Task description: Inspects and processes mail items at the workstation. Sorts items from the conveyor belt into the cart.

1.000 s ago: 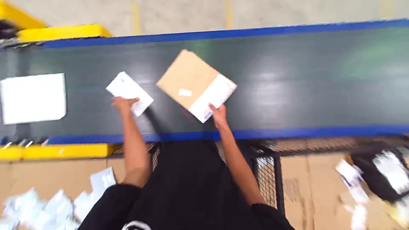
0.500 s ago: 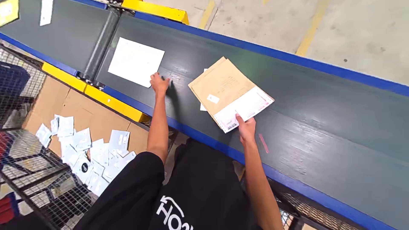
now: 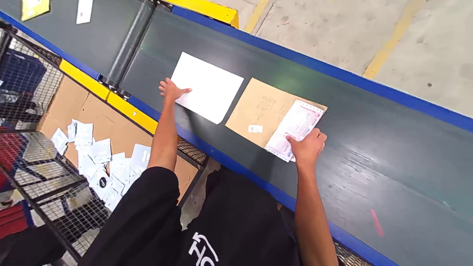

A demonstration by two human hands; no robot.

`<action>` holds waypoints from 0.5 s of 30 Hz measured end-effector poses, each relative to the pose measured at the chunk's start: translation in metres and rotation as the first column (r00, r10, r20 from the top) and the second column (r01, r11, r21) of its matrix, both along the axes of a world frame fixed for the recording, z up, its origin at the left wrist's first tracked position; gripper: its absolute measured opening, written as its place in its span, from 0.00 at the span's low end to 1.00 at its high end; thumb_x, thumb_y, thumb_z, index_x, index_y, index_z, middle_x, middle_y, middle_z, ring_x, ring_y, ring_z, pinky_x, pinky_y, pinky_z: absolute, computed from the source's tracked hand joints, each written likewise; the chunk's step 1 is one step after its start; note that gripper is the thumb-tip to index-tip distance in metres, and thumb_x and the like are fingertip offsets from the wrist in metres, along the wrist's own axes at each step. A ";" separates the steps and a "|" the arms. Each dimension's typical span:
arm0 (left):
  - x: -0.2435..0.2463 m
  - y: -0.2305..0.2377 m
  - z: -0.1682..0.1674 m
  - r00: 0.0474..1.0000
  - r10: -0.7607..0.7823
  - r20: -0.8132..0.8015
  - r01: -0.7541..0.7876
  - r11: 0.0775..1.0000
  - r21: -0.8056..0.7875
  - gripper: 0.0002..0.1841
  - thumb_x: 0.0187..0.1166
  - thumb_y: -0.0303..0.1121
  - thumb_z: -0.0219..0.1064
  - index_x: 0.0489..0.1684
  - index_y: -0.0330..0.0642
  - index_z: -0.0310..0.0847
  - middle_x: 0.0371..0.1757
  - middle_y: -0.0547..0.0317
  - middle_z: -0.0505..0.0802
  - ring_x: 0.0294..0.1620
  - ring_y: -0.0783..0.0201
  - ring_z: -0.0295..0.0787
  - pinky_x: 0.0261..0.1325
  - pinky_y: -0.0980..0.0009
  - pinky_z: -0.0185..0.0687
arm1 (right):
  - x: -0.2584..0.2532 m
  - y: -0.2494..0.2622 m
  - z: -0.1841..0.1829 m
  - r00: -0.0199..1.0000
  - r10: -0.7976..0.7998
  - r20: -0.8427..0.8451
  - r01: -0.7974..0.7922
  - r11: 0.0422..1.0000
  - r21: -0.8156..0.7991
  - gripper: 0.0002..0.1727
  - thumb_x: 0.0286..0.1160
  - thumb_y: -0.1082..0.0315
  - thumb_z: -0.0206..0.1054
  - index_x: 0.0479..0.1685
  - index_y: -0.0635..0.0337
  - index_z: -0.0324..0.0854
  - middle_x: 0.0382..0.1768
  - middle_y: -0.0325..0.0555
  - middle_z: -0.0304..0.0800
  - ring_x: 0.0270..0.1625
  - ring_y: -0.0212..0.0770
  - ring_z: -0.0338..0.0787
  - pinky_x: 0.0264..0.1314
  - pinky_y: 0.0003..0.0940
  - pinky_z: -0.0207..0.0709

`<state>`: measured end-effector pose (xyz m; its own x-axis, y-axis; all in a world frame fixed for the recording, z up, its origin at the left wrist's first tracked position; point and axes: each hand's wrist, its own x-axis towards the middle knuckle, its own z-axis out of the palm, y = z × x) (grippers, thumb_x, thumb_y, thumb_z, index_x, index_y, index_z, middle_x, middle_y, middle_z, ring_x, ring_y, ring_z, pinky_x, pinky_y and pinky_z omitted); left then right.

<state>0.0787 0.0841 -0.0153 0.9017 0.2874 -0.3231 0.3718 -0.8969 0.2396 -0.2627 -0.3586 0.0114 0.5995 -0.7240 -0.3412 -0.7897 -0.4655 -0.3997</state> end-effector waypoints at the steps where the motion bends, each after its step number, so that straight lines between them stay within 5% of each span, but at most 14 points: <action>1: -0.003 -0.007 -0.001 1.000 0.002 0.001 -0.002 1.000 -0.018 0.72 0.38 0.64 0.91 0.88 0.31 0.56 0.85 0.21 0.62 0.86 0.23 0.53 0.76 0.24 0.59 | 0.000 0.000 0.000 1.000 -0.008 0.008 0.008 1.000 -0.004 0.54 0.47 0.55 0.90 0.78 0.71 0.67 0.75 0.79 0.66 0.73 0.77 0.73 0.68 0.70 0.73; 4: -0.015 -0.020 -0.002 0.999 -0.035 -0.042 0.030 0.994 -0.102 0.68 0.39 0.59 0.92 0.83 0.28 0.59 0.75 0.21 0.77 0.79 0.25 0.69 0.75 0.25 0.62 | -0.015 -0.011 0.003 0.995 -0.065 0.077 0.061 0.997 0.051 0.57 0.44 0.62 0.91 0.80 0.70 0.60 0.66 0.79 0.76 0.67 0.76 0.80 0.65 0.71 0.75; 6: -0.023 -0.028 -0.004 0.990 -0.127 -0.064 0.112 0.974 -0.197 0.54 0.48 0.56 0.90 0.76 0.29 0.72 0.67 0.26 0.85 0.73 0.30 0.79 0.74 0.29 0.70 | -0.037 -0.023 -0.004 0.975 -0.148 0.165 0.132 0.986 0.104 0.62 0.42 0.63 0.91 0.84 0.67 0.55 0.55 0.74 0.86 0.57 0.70 0.88 0.59 0.67 0.79; 8: -0.031 -0.032 -0.001 0.975 -0.214 -0.053 0.181 0.915 -0.361 0.37 0.61 0.48 0.86 0.67 0.33 0.83 0.62 0.33 0.90 0.68 0.37 0.86 0.73 0.34 0.75 | -0.063 -0.032 -0.012 0.934 -0.252 0.253 0.190 0.951 0.244 0.62 0.45 0.64 0.90 0.87 0.65 0.53 0.63 0.73 0.82 0.64 0.63 0.86 0.66 0.59 0.80; 9: -0.038 -0.032 0.005 0.970 -0.242 -0.036 0.197 0.858 -0.474 0.31 0.66 0.43 0.83 0.67 0.33 0.84 0.61 0.36 0.91 0.65 0.42 0.89 0.72 0.39 0.79 | -0.078 -0.036 -0.015 0.917 -0.282 0.282 0.187 0.928 0.321 0.59 0.49 0.64 0.89 0.87 0.66 0.55 0.69 0.70 0.79 0.69 0.58 0.84 0.72 0.54 0.78; 11: -0.058 -0.027 0.026 0.964 -0.263 0.026 0.197 0.651 -0.733 0.24 0.75 0.32 0.76 0.67 0.30 0.80 0.56 0.40 0.93 0.55 0.52 0.93 0.64 0.51 0.88 | -0.107 -0.040 -0.019 0.882 -0.318 0.348 0.165 0.899 0.405 0.45 0.56 0.63 0.86 0.77 0.68 0.69 0.63 0.59 0.86 0.62 0.43 0.89 0.68 0.44 0.83; 15: -0.111 -0.015 0.101 0.964 -0.239 0.121 0.194 0.312 -0.930 0.24 0.79 0.24 0.68 0.74 0.38 0.72 0.57 0.49 0.93 0.49 0.59 0.94 0.55 0.58 0.93 | -0.152 -0.031 -0.020 0.789 -0.479 0.385 0.156 0.763 0.627 0.32 0.72 0.71 0.75 0.75 0.63 0.67 0.54 0.40 0.89 0.50 0.28 0.93 0.56 0.31 0.90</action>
